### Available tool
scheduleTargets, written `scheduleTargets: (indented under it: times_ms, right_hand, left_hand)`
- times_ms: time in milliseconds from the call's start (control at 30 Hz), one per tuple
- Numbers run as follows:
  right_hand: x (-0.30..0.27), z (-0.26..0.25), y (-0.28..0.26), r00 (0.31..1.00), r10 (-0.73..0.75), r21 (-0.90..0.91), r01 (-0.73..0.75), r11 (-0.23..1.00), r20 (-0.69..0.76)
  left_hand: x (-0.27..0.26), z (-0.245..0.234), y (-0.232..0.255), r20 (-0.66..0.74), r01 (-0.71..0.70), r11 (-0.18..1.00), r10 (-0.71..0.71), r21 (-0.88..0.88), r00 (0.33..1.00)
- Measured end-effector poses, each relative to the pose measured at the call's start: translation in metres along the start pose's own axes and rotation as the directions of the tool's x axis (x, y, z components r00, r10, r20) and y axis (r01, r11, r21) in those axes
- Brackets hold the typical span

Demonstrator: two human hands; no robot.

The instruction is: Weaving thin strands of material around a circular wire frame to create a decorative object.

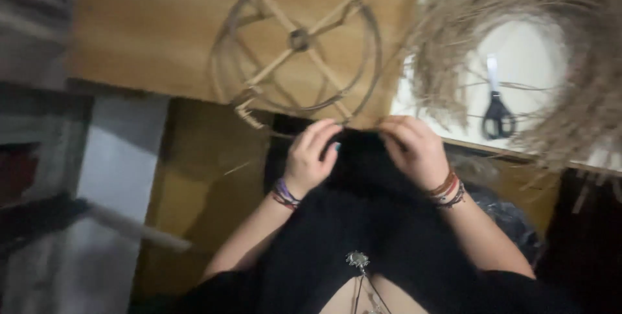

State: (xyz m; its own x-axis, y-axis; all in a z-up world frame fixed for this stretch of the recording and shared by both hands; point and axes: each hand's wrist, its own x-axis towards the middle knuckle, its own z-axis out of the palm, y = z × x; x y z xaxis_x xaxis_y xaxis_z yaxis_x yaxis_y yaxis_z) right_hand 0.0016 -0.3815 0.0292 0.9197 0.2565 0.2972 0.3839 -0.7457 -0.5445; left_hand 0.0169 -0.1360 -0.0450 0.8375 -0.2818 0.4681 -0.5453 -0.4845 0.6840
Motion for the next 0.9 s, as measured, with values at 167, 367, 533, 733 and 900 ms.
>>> scheduleTargets:
  times_ms: [167, 367, 533, 733, 900]
  right_hand:
    - [-0.015, -0.061, 0.077, 0.972, 0.09, -0.122, -0.119, 0.985, -0.219]
    - [0.016, -0.078, 0.17, 0.928, 0.024, -0.288, -0.14, 0.947, -0.372]
    - [0.078, -0.08, 0.215, 0.884, -0.04, -0.468, -0.208, 0.859, -0.466]
    - [0.096, -0.086, 0.231, 0.943, -0.067, -0.682, -0.187, 0.707, -0.327]
    - [0.082, -0.104, 0.201, 0.904, -0.199, -0.701, -0.14, 0.699, -0.379]
  left_hand:
    - [0.037, 0.016, 0.033, 0.037, 0.144, 0.973, -0.14, -0.18, 0.989]
    - [0.062, 0.042, 0.073, 0.191, 0.114, 0.935, -0.051, -0.335, 0.98]
    - [0.094, 0.036, 0.115, 0.303, 0.062, 0.921, 0.063, -0.385, 0.951]
    - [0.11, 0.039, 0.115, 0.34, 0.036, 0.93, 0.097, -0.365, 0.935]
    - [0.118, 0.041, 0.118, 0.341, 0.022, 0.933, 0.109, -0.358, 0.934]
